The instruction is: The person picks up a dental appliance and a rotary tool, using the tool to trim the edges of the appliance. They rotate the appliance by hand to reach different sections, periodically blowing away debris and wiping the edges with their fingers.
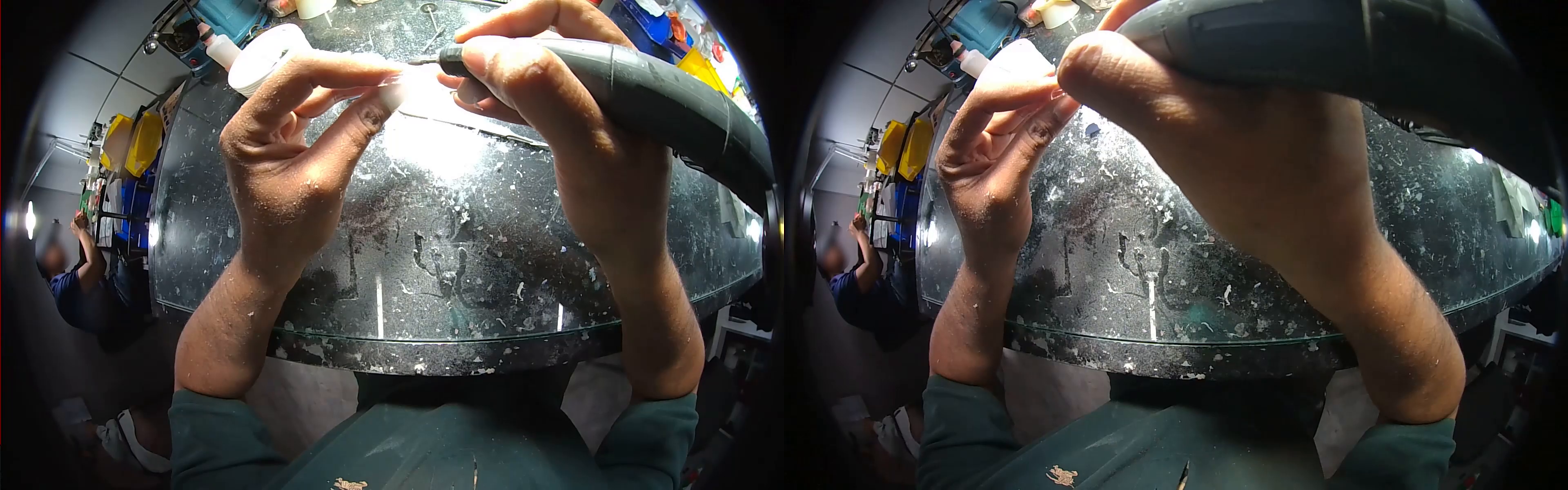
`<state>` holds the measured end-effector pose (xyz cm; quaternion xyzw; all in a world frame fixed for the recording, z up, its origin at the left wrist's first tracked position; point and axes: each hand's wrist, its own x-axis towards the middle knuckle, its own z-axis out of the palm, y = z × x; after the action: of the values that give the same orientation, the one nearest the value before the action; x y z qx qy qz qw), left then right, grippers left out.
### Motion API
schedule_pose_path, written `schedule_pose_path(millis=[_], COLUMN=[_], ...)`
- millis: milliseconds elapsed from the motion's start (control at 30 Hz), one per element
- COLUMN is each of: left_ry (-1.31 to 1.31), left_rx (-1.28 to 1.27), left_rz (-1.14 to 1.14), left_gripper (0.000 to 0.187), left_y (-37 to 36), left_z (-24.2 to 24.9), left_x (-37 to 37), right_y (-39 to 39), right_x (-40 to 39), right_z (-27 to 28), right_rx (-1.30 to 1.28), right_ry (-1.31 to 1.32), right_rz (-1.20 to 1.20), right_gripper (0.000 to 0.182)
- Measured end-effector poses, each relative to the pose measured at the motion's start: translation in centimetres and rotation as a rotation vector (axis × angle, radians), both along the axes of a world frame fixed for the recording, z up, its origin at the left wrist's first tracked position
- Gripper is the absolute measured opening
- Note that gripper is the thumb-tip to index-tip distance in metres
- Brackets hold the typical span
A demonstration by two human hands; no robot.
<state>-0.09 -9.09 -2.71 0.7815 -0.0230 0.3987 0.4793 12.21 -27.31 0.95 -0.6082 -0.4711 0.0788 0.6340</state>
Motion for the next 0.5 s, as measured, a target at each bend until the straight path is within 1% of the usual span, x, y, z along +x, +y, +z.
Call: schedule_pose_path(millis=[167, 233, 500], left_ry=[0.009, 0.046, 0.049], left_rx=[-0.015, 0.086, 0.113], left_rz=[-0.011, -0.034, -0.029], left_gripper=[0.017, 0.022, 0.02], left_y=[0.15, 0.52, 0.49], left_z=[-0.11, -0.09, -0.02], left_x=[-0.06, -0.33, -0.33], right_y=[0.52, 0.53, 0.61], right_x=[-0.17, 0.09, 0.3], right_z=[0.04, 0.01, -0.13], right_rx=[-0.001, -0.002, -0.005], right_ry=[0.006, 0.008, 0.022], right_rz=[0.011, 0.015, 0.029], right_gripper=[0.046, 0.046, 0.046])
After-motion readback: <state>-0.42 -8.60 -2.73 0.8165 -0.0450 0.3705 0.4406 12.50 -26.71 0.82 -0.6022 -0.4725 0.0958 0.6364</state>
